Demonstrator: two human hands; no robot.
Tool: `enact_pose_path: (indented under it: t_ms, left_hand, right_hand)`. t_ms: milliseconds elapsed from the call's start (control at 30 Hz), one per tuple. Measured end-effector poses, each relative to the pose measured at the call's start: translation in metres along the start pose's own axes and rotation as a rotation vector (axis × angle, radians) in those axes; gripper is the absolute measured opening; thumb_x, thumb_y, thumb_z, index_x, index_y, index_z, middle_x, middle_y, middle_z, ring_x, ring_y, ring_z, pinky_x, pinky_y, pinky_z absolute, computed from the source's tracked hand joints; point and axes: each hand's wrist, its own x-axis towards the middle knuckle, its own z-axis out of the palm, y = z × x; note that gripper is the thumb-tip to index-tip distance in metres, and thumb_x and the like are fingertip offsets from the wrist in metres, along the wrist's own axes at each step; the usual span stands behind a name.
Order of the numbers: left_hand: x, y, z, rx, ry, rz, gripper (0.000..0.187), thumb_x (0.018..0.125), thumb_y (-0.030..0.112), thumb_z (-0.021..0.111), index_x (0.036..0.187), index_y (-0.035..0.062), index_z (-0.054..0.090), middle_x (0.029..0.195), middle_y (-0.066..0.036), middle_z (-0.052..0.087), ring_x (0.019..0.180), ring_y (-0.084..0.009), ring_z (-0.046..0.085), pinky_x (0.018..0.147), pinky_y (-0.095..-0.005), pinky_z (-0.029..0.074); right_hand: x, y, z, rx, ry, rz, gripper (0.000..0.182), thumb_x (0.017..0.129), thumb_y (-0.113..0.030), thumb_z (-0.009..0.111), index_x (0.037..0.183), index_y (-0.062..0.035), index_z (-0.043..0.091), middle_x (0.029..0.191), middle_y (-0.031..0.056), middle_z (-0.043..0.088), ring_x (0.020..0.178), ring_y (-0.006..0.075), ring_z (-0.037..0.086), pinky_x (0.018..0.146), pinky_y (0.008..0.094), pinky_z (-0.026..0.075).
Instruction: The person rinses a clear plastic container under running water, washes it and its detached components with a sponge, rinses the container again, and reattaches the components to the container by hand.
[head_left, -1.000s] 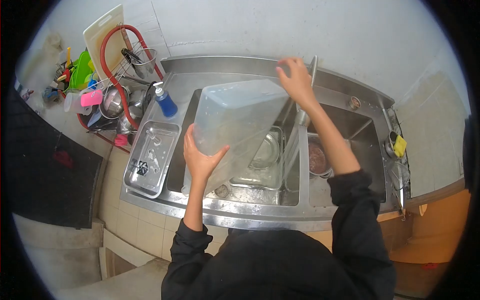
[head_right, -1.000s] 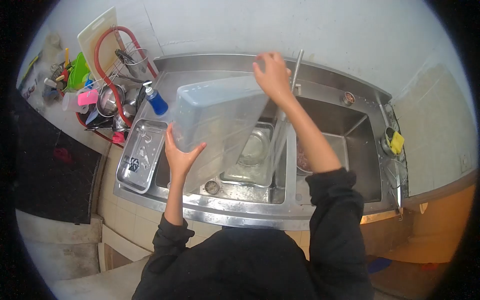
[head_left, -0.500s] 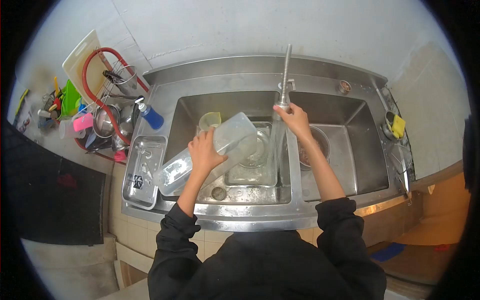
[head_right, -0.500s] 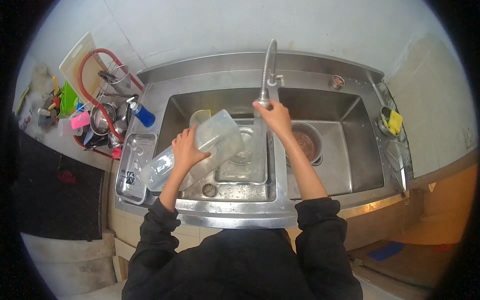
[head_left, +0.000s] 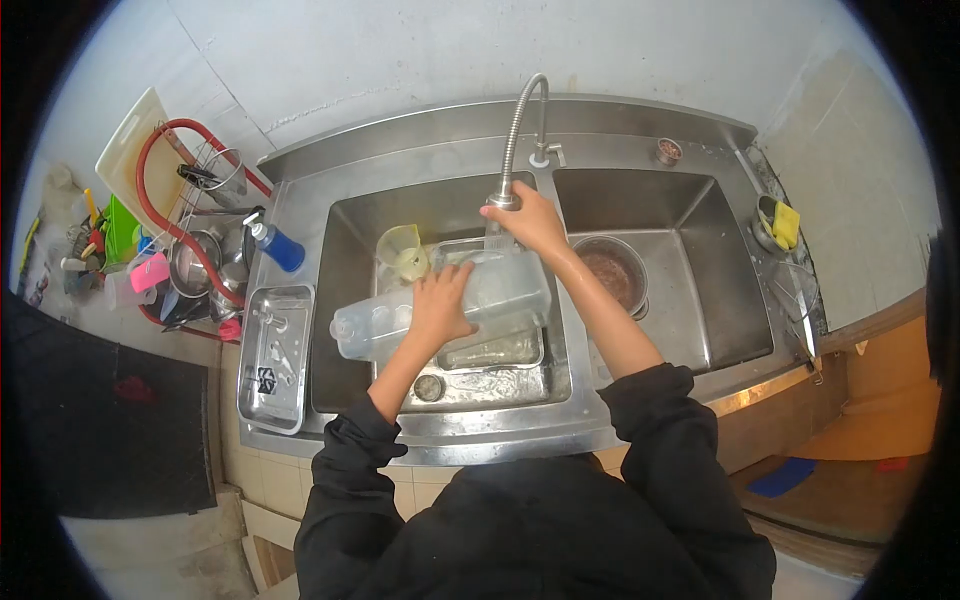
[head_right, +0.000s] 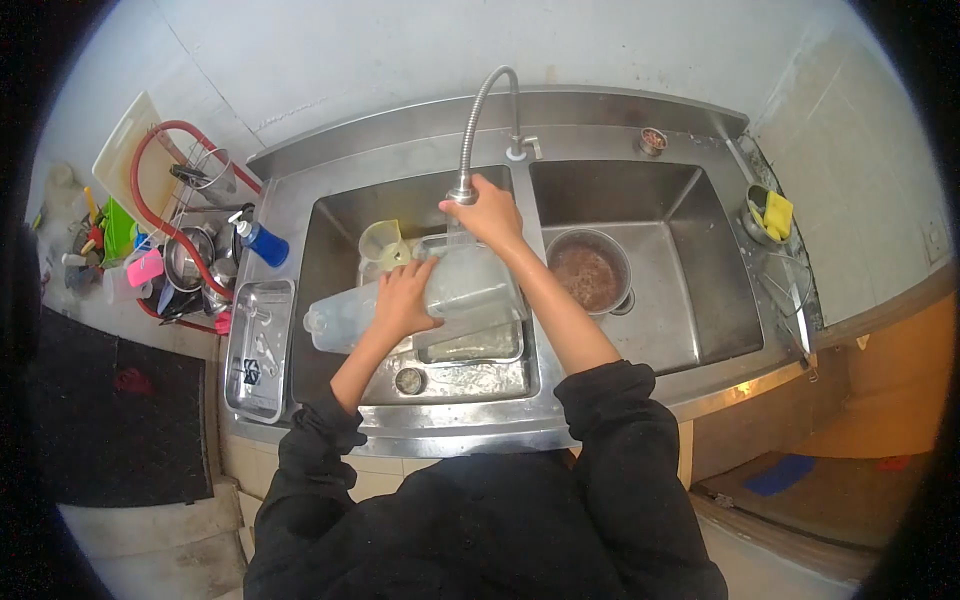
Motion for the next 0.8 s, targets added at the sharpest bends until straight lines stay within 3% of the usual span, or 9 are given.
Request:
enact_pose_path:
  t_ms: [33,200,400,600,800]
  left_hand:
    - [0.001,0.002,0.002,0.001,0.002,-0.011,0.091,0.042,0.029,0.078,0.123,0.0156,0.04,0.111,-0.008,0.049,0.1,-0.028,0.049,0.087,-0.043,0.035]
    - [0.006,0.015,0.02,0.126,-0.13,0.292,0.091,0.042,0.023,0.077,0.124,0.0186,0.039,0.114,-0.006,0.048,0.104,-0.0266,0.047,0.089,-0.0437,0.035]
    - [0.012,0.009,0.031,0.219,-0.274,0.433,0.096,0.042,0.019,0.079,0.127,0.0228,0.035,0.117,-0.004,0.046,0.111,-0.0248,0.044,0.093,-0.0511,0.033]
    - [0.016,0.014,0.039,0.244,-0.44,0.584,0.099,0.044,0.018,0.08,0.129,0.0286,0.032,0.121,-0.002,0.043,0.116,-0.0245,0.04,0.096,-0.0547,0.03]
    - [0.014,0.019,0.043,0.298,-0.394,0.673,0.097,0.047,0.02,0.08,0.13,0.0295,0.03,0.122,-0.001,0.042,0.116,-0.0236,0.039,0.096,-0.0555,0.031]
  right_hand:
    - [0.004,0.0,0.004,0.013,-0.026,-0.012,0.049,0.063,-0.045,0.069,0.094,-0.009,0.057,0.081,0.0106,0.064,0.081,0.0279,0.061,0.071,0.0374,0.045]
    - [0.019,-0.007,0.019,0.024,-0.05,-0.015,0.051,0.061,-0.045,0.07,0.097,-0.0101,0.056,0.084,0.0093,0.064,0.085,0.027,0.061,0.074,0.0376,0.045]
    - [0.04,-0.02,0.039,0.074,-0.099,0.006,0.057,0.059,-0.044,0.07,0.098,-0.0059,0.055,0.093,0.0138,0.062,0.091,0.0281,0.059,0.077,0.0367,0.044]
    - [0.06,-0.043,0.064,0.053,-0.016,0.028,0.062,0.058,-0.045,0.071,0.099,-0.0032,0.052,0.096,0.0169,0.06,0.093,0.0302,0.057,0.079,0.0366,0.044]
    - [0.077,-0.046,0.085,0.117,-0.012,0.013,0.064,0.06,-0.046,0.071,0.103,-0.0048,0.049,0.095,0.0156,0.061,0.093,0.0294,0.058,0.078,0.0372,0.044]
